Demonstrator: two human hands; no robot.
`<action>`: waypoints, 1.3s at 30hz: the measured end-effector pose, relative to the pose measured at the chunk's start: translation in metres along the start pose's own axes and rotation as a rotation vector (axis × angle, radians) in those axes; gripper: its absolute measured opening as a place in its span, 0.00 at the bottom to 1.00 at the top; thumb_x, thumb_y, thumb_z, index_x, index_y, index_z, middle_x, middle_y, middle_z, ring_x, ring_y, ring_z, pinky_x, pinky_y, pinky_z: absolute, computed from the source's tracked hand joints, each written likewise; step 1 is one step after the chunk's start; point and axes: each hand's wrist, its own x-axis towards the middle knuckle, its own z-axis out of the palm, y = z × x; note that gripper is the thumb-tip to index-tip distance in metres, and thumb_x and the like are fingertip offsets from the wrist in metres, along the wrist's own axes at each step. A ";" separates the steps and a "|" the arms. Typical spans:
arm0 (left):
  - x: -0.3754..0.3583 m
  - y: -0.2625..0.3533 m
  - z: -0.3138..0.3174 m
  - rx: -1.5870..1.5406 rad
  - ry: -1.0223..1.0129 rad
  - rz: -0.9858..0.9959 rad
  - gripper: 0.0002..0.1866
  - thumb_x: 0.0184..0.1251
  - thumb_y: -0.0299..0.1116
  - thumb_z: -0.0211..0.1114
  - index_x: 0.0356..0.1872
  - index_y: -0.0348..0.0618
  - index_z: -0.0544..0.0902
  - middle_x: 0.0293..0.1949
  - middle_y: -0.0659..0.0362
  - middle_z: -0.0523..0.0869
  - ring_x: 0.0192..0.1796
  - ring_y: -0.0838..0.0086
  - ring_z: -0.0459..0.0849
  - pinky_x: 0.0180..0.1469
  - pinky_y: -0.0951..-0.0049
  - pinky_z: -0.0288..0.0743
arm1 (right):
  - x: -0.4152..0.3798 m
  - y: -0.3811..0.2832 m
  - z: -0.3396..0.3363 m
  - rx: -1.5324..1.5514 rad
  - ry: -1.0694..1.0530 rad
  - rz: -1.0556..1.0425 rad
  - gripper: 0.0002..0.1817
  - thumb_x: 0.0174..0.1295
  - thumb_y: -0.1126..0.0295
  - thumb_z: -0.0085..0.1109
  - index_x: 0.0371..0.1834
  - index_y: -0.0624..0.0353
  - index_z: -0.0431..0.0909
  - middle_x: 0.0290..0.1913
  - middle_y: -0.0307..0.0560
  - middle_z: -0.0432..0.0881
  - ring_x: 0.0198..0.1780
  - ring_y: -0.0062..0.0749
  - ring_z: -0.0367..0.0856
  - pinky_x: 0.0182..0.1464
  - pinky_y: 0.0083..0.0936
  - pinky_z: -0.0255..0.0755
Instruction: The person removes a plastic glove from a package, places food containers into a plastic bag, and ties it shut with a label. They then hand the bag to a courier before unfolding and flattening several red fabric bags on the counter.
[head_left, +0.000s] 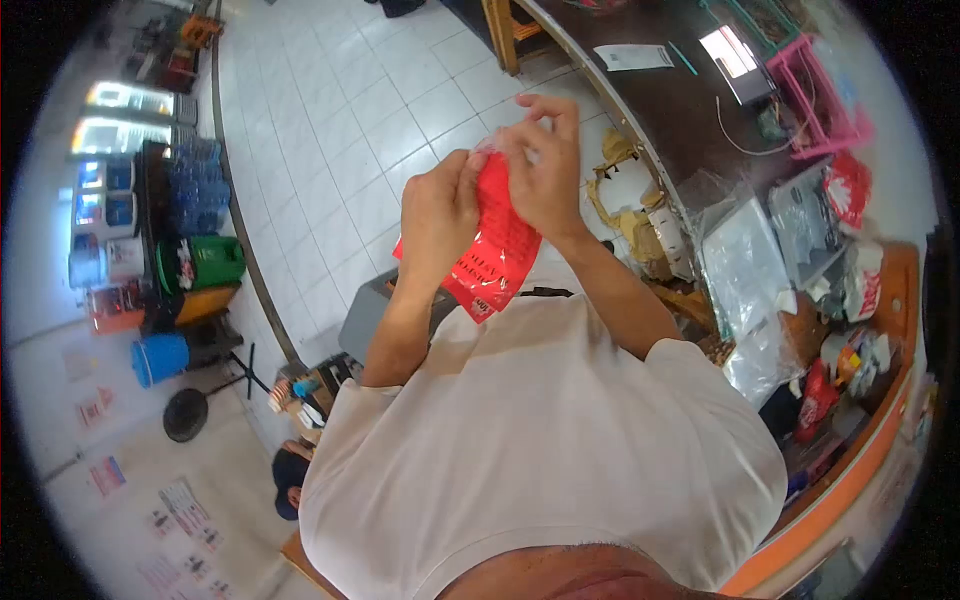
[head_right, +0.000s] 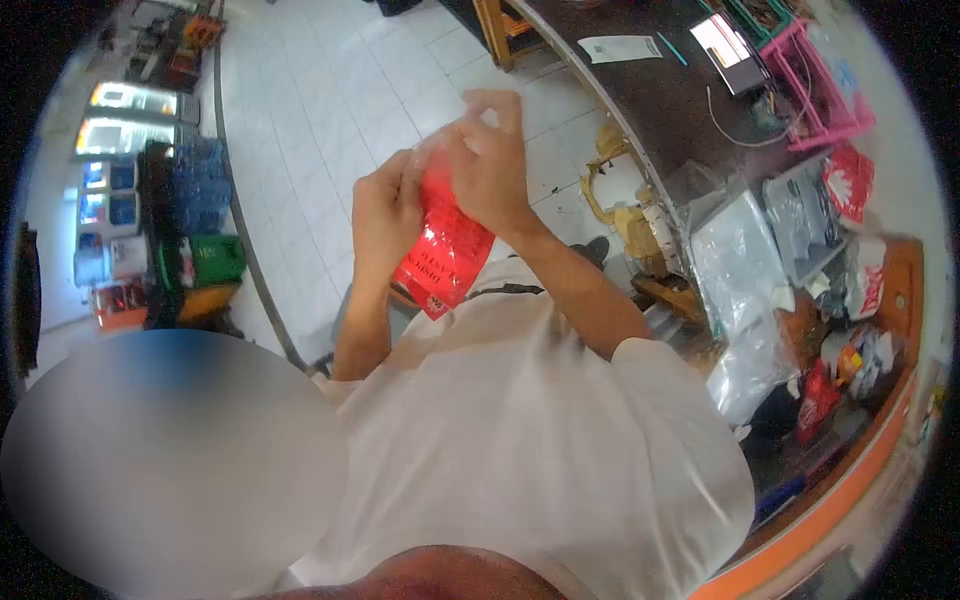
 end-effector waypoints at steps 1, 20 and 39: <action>-0.002 0.002 0.000 -0.020 0.021 0.001 0.14 0.79 0.36 0.54 0.35 0.38 0.83 0.17 0.44 0.74 0.18 0.49 0.71 0.24 0.61 0.65 | 0.006 0.021 -0.006 -0.125 0.064 -0.011 0.10 0.67 0.67 0.63 0.33 0.63 0.83 0.48 0.51 0.71 0.61 0.39 0.73 0.49 0.28 0.76; -0.003 -0.017 0.093 -0.805 -0.340 -0.379 0.14 0.75 0.37 0.62 0.48 0.35 0.80 0.34 0.60 0.84 0.31 0.79 0.82 0.32 0.78 0.75 | -0.019 -0.014 -0.080 0.368 -0.254 0.523 0.10 0.72 0.69 0.58 0.44 0.66 0.82 0.34 0.41 0.84 0.35 0.15 0.78 0.40 0.18 0.72; 0.062 0.193 0.407 -1.226 -1.055 -0.539 0.19 0.80 0.43 0.55 0.58 0.39 0.79 0.51 0.60 0.85 0.50 0.75 0.83 0.48 0.72 0.77 | -0.075 0.133 -0.612 0.522 0.973 0.868 0.08 0.73 0.63 0.58 0.44 0.55 0.81 0.36 0.32 0.80 0.37 0.19 0.76 0.43 0.19 0.73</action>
